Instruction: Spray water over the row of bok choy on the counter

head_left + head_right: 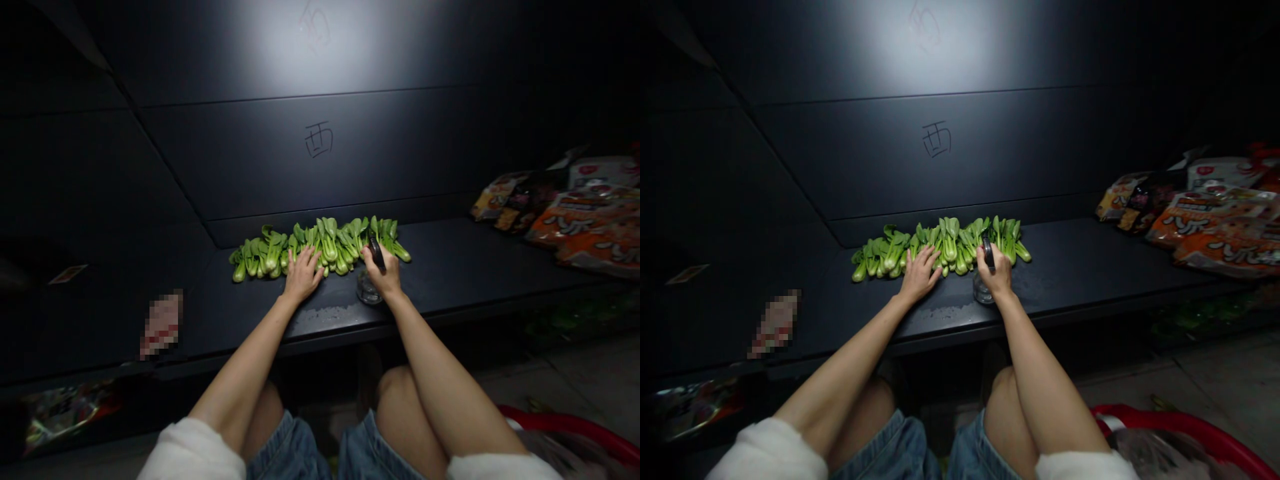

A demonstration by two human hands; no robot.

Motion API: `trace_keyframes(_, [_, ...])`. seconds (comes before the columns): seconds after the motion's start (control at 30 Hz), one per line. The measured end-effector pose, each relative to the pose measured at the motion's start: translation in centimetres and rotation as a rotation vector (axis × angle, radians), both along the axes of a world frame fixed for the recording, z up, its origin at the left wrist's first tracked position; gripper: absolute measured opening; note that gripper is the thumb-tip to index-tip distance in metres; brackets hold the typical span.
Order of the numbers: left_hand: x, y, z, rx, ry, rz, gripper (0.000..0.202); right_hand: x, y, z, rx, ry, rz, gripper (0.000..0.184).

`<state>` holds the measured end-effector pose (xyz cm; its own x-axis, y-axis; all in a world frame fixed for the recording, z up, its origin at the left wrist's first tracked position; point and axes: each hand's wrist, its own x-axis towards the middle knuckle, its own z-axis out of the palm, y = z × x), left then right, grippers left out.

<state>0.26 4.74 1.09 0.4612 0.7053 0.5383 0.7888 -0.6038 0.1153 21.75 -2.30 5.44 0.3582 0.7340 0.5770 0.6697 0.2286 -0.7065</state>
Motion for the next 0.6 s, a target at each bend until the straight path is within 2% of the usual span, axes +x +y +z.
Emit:
trace_keyframes(0.33, [0.9, 0.0, -0.1, -0.028, 0.017, 0.020, 0.046, 1.1, 0.2, -0.2, 0.015, 0.006, -0.129, 0.034])
trace_keyframes(0.6, [0.8, -0.1, 0.0, -0.033, 0.034, 0.011, 0.046, 1.6, 0.0, -0.1, 0.063, -0.067, -0.222, 0.030])
